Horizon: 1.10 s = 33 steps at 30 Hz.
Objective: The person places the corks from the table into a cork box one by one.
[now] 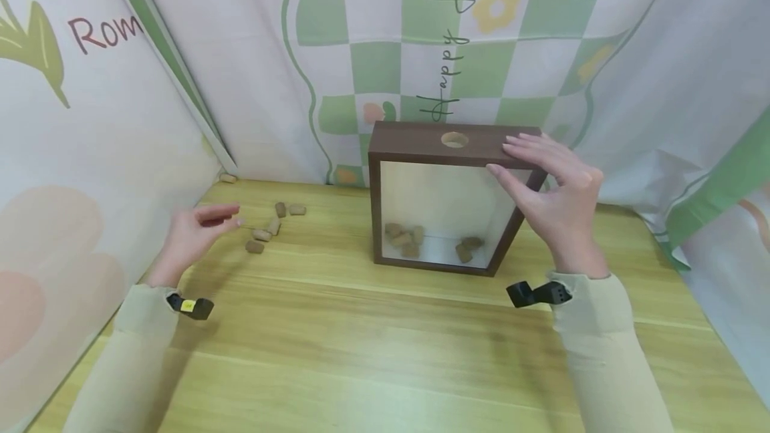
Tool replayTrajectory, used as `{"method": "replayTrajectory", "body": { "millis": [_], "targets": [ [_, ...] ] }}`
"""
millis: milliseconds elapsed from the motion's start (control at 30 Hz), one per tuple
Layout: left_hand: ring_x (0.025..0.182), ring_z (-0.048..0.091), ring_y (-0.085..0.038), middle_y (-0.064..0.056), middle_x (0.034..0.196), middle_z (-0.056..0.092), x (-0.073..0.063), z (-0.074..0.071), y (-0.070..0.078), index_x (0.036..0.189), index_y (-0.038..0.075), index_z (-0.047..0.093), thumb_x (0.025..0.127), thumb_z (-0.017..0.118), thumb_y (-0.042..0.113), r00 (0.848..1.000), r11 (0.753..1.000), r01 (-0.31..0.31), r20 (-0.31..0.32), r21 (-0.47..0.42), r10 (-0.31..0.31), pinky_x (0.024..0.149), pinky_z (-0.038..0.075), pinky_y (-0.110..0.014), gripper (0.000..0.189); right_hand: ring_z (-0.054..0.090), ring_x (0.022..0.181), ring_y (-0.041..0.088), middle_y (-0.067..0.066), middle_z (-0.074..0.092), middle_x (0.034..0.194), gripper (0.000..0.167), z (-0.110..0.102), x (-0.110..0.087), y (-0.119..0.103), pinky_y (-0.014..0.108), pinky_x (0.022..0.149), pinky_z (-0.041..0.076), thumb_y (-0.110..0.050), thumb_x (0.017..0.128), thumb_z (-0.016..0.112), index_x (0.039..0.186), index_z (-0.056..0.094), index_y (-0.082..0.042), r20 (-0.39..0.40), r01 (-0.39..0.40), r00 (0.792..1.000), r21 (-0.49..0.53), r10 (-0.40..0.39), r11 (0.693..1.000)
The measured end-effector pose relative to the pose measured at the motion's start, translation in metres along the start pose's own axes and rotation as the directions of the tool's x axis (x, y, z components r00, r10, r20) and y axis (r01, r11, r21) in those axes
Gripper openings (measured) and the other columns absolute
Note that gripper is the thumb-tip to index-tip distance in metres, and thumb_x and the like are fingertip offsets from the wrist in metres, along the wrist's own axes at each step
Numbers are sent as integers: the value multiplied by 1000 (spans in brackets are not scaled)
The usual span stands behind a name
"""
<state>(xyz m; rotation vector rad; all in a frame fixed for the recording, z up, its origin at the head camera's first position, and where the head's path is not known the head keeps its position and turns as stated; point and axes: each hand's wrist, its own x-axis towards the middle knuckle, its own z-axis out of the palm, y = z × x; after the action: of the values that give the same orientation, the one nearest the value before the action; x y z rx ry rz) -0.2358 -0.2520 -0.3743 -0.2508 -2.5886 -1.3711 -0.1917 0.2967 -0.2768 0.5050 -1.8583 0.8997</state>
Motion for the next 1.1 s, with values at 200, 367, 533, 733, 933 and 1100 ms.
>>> {"method": "replayTrajectory", "body": {
  "millis": [200,367,533,733,933,1100],
  "targets": [
    [105,67,-30,-19,119,71,-13,3,-30,124,-1,71,93,78,20,994,999,11,107,49,-16,85,52,-21,38,68,113,16,13,75,107,33,0,0,1,39,107,45,-5,72,93,103,81,-5,3,-6,1000,-11,6,1000],
    [106,67,-30,-17,120,71,-17,8,-42,125,0,70,89,82,27,986,998,48,159,32,-52,91,54,-34,47,67,113,15,15,75,106,33,0,0,-1,39,107,45,-4,72,93,103,81,-4,8,3,1000,-15,-3,1000],
    [107,66,-30,-16,120,70,-17,13,-45,125,1,69,86,84,21,979,997,71,189,30,-76,93,53,-40,46,68,112,18,19,74,105,29,0,2,-16,40,109,44,-5,75,91,102,80,0,0,18,1000,9,-18,1000],
    [106,66,-33,-18,117,71,-15,18,-51,123,-1,70,86,83,9,978,999,41,204,33,-46,93,53,-43,40,68,113,21,22,73,105,28,0,4,-33,41,109,43,-2,76,89,102,79,4,4,18,1000,20,-18,1000],
    [110,65,-35,-19,119,70,-14,22,-54,123,-1,70,87,81,8,977,998,61,205,26,-65,96,51,-48,38,68,113,21,22,73,105,28,0,4,-34,41,110,43,0,76,88,102,79,4,3,5,1000,23,-5,1000],
    [107,65,-34,-19,116,71,-10,24,-54,122,-1,70,89,79,6,977,995,88,194,37,-93,94,52,-47,35,68,113,19,22,73,104,28,1,4,-34,40,109,43,1,75,89,101,79,3,2,3,1000,20,-3,1000]
  ]
}}
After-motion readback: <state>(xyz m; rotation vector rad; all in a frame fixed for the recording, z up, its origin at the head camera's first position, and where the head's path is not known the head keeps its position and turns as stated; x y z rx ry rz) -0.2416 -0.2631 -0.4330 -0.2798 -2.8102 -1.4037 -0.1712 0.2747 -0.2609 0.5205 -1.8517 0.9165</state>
